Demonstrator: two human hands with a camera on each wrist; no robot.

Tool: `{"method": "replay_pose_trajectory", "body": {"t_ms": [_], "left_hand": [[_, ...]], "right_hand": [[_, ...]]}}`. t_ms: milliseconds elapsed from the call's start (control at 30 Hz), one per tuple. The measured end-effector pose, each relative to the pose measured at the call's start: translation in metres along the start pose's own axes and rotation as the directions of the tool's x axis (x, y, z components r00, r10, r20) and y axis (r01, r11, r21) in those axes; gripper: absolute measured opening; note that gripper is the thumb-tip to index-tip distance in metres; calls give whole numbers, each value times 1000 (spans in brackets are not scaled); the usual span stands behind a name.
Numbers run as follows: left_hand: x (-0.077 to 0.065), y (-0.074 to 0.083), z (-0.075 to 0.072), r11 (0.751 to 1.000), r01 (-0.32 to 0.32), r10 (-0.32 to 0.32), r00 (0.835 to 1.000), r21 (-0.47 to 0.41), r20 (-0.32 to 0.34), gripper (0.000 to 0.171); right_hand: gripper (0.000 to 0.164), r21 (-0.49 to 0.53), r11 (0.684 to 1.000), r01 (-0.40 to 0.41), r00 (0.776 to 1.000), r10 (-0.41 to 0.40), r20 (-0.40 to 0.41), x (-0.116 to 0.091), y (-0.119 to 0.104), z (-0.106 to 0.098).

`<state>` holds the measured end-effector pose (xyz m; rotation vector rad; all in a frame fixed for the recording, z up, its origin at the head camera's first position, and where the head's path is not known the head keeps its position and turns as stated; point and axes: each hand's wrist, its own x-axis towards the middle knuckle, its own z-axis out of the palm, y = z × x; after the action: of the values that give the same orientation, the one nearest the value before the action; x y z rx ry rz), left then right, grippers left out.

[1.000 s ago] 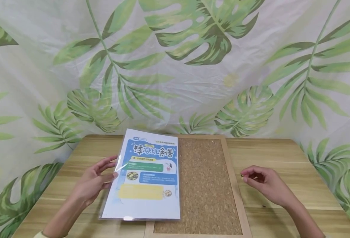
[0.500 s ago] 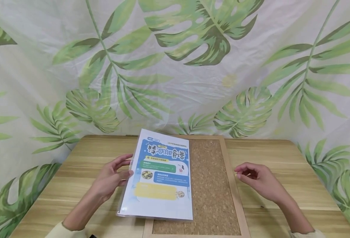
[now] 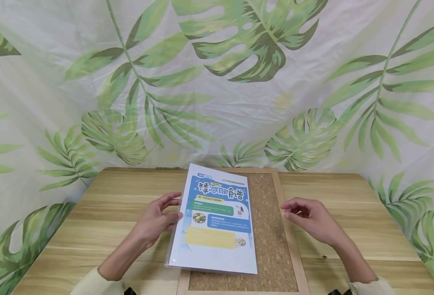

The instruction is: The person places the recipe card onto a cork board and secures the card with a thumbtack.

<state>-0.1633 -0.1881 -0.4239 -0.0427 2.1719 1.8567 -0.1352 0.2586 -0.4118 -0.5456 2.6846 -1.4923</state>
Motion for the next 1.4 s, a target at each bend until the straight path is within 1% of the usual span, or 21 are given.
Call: {"method": "replay_pose_trajectory", "body": {"t_ms": [200,333,500,600,733,833,967,1167,1267,1400], "left_hand": [[4,2,15,1000,8,-8,1000,-10,26,68],[7,2,24,1000,10,-11,999,5,41,68],[10,1,36,1000,20,-21,999,15,40,69],[12,1,42,998,28,-30,999,47,30,68],[14,0,47,993,36,-39,999,113,25,65],[16,-1,50,988,29,-35,999,152,38,64],[20,-3,51,982,-2,-12,997,190,72,64],[24,-2,47,959,-56,15,989,276,147,67],[26,-2,44,953,-64,13,985,295,173,68],[27,-1,40,954,-65,2,977,292,211,69]], "right_hand": [[14,-18,1000,-9,1000,9,-2,5,-2,5],[15,-15,1000,-21,1000,21,4,10,-2,9],[16,-19,1000,-9,1000,9,19,16,-3,14],[15,-16,1000,5,1000,-4,25,20,-5,16],[15,-18,1000,6,999,-6,35,24,-8,18],[15,-24,1000,2,999,-1,47,27,-10,20],[16,-23,1000,-1,998,2,66,30,-9,23],[17,-32,999,-3,997,5,73,34,-13,25],[17,-34,999,5,997,-2,75,37,-15,26],[18,-35,999,7,996,-4,86,42,-15,28]]}}
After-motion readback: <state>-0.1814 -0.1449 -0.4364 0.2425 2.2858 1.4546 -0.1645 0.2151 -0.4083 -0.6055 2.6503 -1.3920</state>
